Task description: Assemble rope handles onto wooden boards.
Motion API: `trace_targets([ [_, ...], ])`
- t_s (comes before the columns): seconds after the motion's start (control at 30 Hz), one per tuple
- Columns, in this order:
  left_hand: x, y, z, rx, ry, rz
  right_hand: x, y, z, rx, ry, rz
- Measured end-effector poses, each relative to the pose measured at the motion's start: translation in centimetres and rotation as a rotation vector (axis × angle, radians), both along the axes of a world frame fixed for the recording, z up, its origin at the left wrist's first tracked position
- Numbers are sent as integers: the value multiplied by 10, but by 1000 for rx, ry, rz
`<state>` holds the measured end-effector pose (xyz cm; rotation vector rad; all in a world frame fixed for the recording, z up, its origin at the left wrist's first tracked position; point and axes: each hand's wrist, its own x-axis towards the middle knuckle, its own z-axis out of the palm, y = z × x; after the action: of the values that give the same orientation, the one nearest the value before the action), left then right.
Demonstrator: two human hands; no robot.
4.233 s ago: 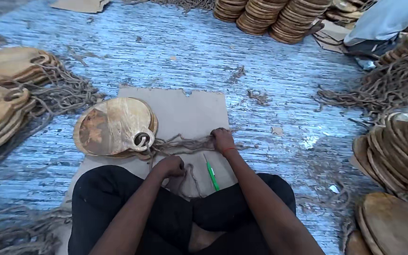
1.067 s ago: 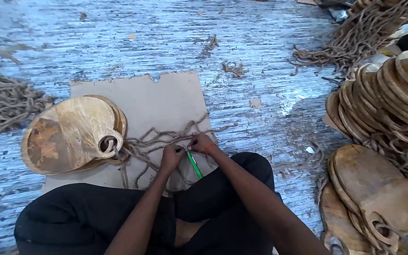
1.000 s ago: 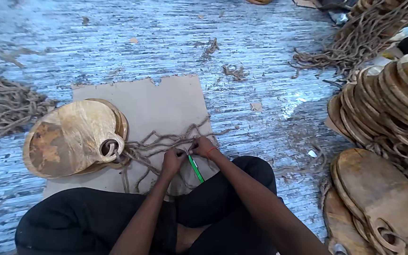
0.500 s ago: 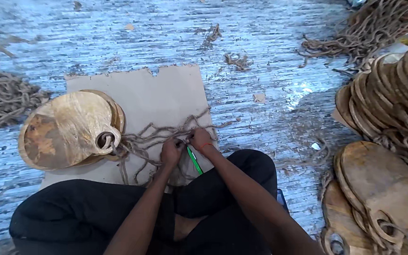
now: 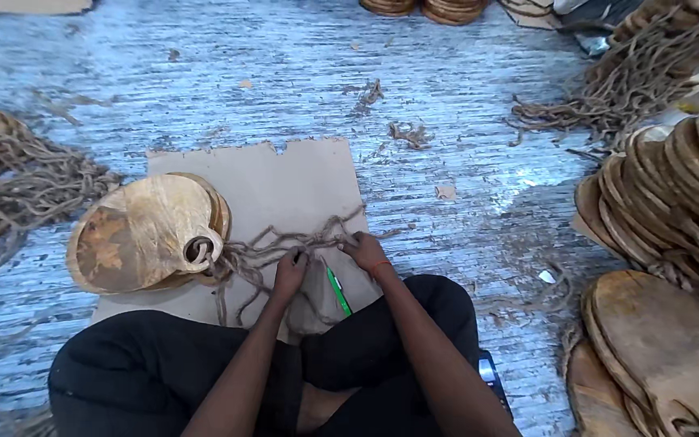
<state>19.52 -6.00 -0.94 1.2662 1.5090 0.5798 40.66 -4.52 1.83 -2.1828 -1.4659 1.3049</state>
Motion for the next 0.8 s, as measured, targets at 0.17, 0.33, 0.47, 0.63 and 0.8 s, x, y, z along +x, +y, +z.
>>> trace_targets([
  [0.17,-10,7,25,-110,-348,304,-7,5,-6,301,-124,-66],
  [0.33,-12,6,19,36,-224,163,-13,4,-26,209,-256,70],
  [0.47,-4,2,21,123,-63,-12,-11,-1,-18,324,-212,147],
  [0.63,2,13,12,241,-12,-256,-17,-6,-10,407,-134,239],
  [0.8,3,17,11,215,-12,-275,-26,-15,9,339,-13,208],
])
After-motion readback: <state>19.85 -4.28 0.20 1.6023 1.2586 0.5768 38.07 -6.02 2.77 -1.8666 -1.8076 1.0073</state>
